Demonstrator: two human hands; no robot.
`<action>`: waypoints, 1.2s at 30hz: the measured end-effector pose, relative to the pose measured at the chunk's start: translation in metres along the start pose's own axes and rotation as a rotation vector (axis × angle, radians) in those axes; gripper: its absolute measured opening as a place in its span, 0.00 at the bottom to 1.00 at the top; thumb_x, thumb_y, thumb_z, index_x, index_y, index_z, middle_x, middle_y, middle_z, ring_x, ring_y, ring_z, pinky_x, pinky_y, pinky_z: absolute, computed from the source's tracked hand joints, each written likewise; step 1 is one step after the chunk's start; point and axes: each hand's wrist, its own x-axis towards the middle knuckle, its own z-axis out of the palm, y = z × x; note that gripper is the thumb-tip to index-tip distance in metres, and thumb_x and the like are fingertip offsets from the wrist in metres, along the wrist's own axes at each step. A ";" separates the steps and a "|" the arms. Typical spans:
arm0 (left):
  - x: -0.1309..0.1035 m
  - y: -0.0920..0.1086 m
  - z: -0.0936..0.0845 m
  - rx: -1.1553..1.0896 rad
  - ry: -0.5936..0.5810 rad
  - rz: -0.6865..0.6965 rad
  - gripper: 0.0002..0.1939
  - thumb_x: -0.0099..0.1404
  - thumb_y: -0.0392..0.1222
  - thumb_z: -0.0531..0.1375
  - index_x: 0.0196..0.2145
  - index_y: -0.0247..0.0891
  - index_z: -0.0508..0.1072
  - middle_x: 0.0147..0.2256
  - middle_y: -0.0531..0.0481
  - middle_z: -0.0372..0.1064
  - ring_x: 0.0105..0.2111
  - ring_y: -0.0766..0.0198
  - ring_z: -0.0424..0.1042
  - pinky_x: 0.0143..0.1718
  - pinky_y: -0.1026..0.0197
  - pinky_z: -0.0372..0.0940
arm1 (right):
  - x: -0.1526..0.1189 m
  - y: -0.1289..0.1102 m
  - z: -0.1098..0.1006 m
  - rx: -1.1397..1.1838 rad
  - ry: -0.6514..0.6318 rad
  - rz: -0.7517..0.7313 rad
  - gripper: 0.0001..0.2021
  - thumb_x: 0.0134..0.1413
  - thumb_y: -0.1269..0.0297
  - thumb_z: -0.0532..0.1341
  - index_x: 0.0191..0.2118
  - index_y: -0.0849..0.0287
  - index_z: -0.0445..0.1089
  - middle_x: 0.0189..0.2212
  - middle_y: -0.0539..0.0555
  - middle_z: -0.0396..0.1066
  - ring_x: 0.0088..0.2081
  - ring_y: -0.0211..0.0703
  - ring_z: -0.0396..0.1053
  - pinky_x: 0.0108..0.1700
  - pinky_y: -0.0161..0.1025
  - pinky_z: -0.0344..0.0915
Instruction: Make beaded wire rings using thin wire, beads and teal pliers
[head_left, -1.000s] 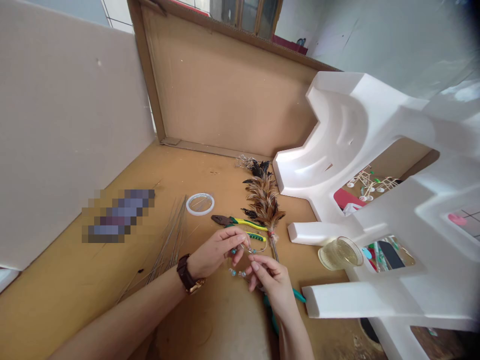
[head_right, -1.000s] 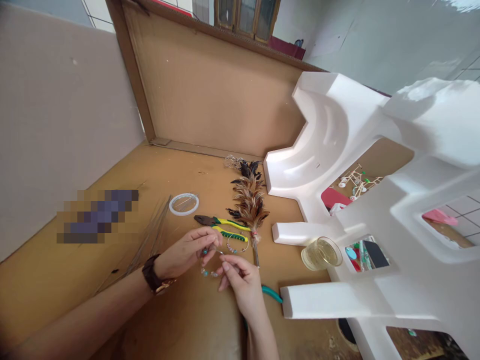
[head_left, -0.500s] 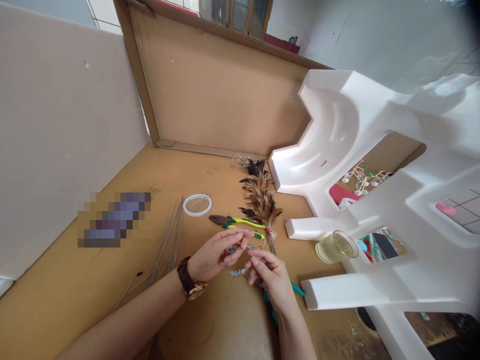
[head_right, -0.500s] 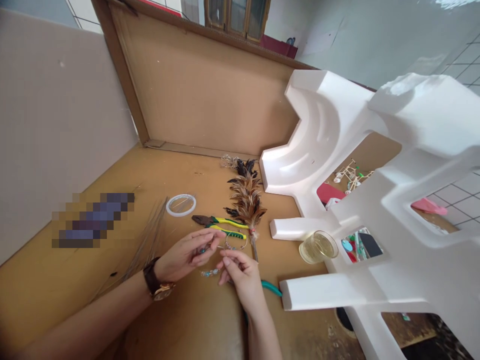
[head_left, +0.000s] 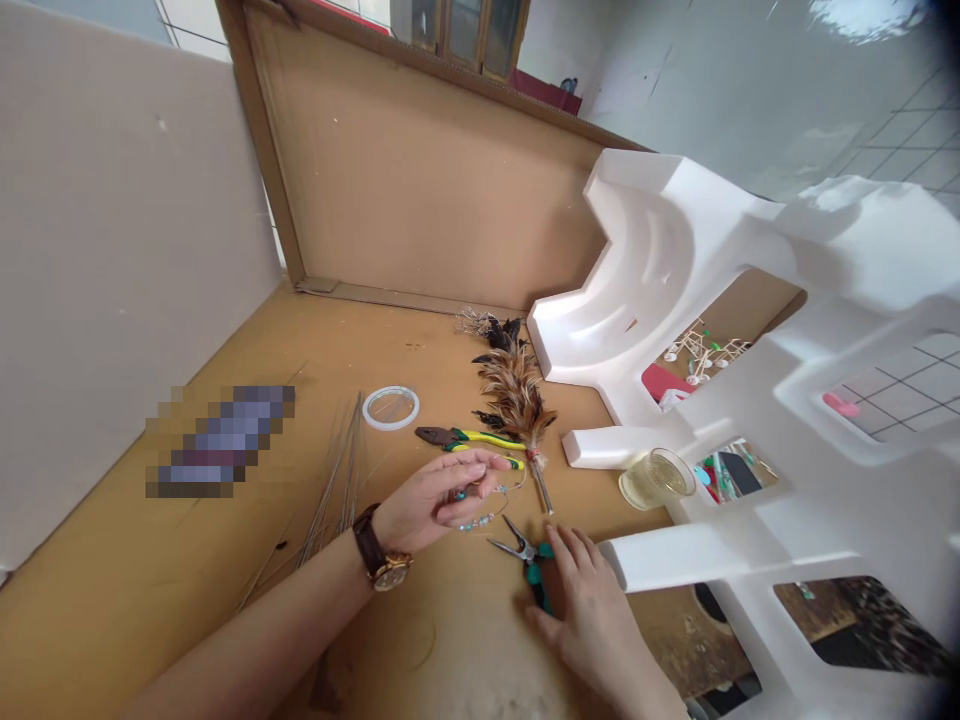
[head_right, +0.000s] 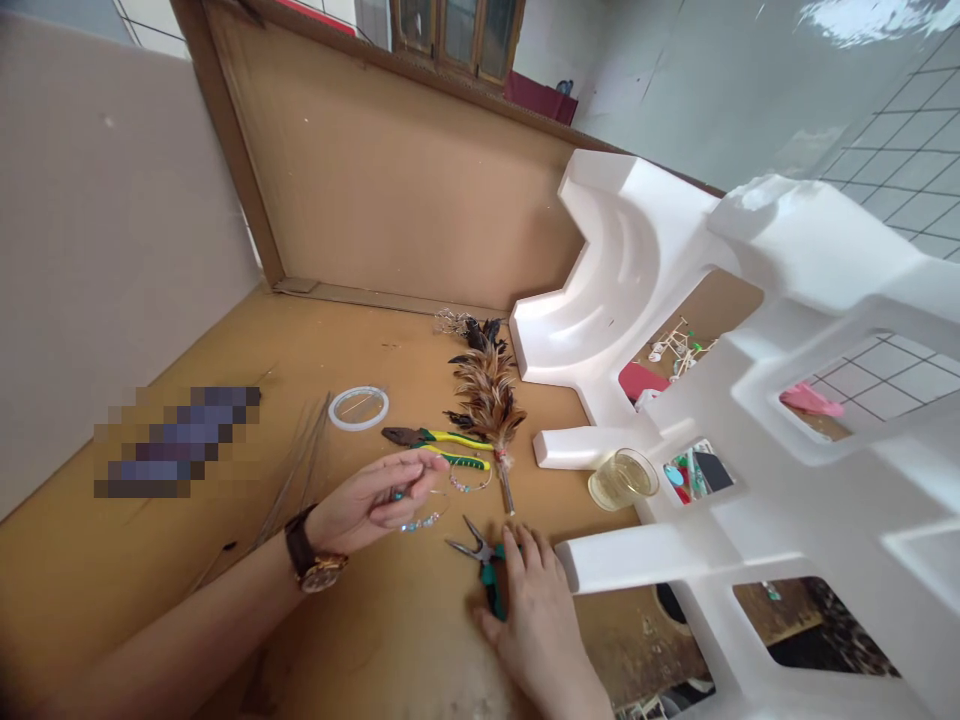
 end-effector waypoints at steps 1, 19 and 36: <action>-0.001 0.001 -0.001 -0.036 -0.021 -0.018 0.10 0.61 0.38 0.56 0.39 0.32 0.71 0.26 0.55 0.58 0.13 0.82 0.43 0.13 0.72 0.36 | -0.004 0.004 0.002 -0.103 -0.035 0.010 0.36 0.38 0.62 0.62 0.57 0.63 0.57 0.56 0.63 0.57 0.57 0.60 0.50 0.57 0.54 0.48; -0.005 0.008 -0.003 -0.218 -0.169 -0.163 0.11 0.61 0.35 0.54 0.41 0.28 0.69 0.25 0.58 0.51 0.13 0.82 0.39 0.12 0.71 0.35 | 0.011 0.002 -0.047 0.222 -0.274 -0.022 0.17 0.41 0.74 0.53 0.42 0.59 0.64 0.31 0.50 0.66 0.32 0.40 0.63 0.34 0.35 0.55; -0.002 0.005 -0.002 -0.329 -0.135 -0.249 0.10 0.63 0.33 0.52 0.41 0.26 0.68 0.26 0.57 0.51 0.14 0.82 0.38 0.12 0.75 0.39 | 0.020 -0.015 -0.075 0.499 -0.413 -0.057 0.18 0.40 0.77 0.53 0.40 0.61 0.66 0.28 0.48 0.64 0.28 0.35 0.60 0.30 0.31 0.56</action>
